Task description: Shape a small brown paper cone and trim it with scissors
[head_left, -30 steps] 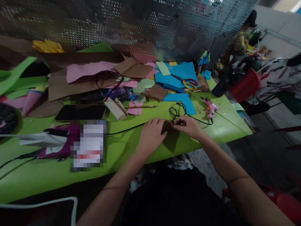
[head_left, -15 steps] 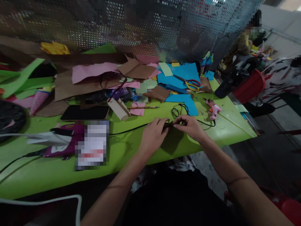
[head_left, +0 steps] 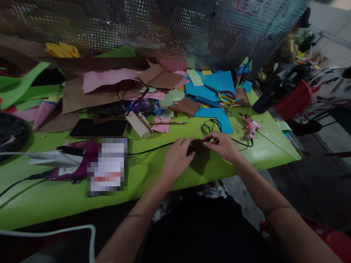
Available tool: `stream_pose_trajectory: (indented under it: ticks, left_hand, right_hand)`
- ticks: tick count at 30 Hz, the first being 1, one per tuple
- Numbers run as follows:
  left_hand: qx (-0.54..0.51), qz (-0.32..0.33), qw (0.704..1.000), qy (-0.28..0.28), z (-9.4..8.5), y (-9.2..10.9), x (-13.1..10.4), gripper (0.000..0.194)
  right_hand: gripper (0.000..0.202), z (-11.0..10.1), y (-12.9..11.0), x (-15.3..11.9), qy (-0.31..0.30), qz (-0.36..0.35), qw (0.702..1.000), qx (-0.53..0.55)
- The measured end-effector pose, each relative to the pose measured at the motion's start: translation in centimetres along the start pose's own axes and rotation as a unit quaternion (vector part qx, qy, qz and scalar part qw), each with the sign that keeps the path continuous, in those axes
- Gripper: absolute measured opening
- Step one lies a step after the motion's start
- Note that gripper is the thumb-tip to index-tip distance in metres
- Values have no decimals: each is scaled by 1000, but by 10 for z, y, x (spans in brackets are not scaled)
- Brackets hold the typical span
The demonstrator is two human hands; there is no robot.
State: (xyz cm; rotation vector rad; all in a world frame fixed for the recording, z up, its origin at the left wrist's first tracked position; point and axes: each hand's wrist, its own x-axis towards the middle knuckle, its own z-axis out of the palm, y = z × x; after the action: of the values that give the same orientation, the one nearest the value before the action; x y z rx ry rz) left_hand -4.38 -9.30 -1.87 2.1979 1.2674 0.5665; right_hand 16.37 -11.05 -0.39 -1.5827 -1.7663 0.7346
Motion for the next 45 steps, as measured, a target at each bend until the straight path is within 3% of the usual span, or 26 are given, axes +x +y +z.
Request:
stream_pose_trajectory:
  ticks: [6, 13, 20, 30, 45]
  left_hand:
    - [1, -12, 1000, -10, -1, 1, 0, 41]
    - [-6, -1, 1000, -13, 0, 0, -1, 46]
    - [-84, -19, 996, -12, -2, -1, -2, 40]
    - [-248, 7, 969, 17, 6, -11, 2, 30]
    - [-306, -22, 952, 14, 2, -8, 2, 30]
  right_hand:
    - [12, 5, 1, 3, -15, -6, 999, -34]
    - [12, 11, 3, 6, -19, 9, 999, 41]
    - [17, 8, -9, 6, -4, 38, 993, 109]
    - [22, 8, -19, 10, 24, 37, 987, 157]
    - [13, 10, -27, 15, 43, 8, 989, 140]
